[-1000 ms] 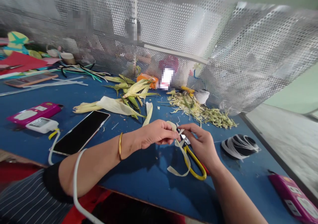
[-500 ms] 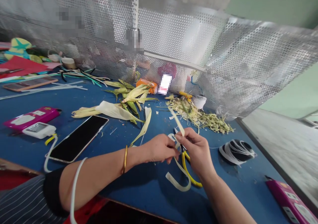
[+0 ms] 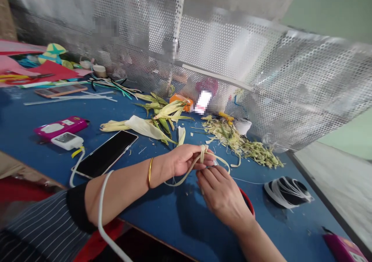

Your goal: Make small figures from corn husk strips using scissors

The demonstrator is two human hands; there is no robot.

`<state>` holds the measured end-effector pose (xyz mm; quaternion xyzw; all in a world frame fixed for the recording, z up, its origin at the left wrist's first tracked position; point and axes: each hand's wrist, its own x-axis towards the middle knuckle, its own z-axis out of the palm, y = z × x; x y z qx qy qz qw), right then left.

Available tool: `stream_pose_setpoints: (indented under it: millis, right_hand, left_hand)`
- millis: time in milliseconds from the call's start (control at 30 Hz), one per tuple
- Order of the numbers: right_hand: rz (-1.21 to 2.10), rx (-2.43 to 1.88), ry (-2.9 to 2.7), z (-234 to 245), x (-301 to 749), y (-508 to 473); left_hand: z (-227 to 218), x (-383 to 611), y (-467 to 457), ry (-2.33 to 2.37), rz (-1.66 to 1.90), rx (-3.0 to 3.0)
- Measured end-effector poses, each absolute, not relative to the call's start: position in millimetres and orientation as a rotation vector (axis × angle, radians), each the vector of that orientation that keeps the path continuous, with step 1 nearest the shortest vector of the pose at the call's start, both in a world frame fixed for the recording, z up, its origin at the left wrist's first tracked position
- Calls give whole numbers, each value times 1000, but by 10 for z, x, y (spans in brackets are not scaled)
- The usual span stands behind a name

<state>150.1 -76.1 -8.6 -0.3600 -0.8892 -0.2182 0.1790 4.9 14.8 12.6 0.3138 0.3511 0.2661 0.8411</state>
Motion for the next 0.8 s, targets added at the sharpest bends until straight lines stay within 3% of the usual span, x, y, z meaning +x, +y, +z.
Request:
stream_pose_setpoints:
  millis: [133, 300, 400, 633, 800]
  right_hand:
    - [-484, -940, -2474, -66, 1498, -791]
    - [-793, -1005, -2432, -104, 1400, -772]
    - [-811, -989, -2439, -129, 1359, -760]
    - [-277, -1239, -1703, -57, 1520, -751]
    - [562, -1409, -1258, -36, 1557, -678]
  left_hand:
    - [110, 60, 129, 715, 589, 626]
    - [123, 138, -7, 700, 630, 699]
    - [111, 160, -67, 677, 631, 759]
    - [97, 137, -77, 702, 663, 942]
    - [111, 137, -100, 707, 621, 1047]
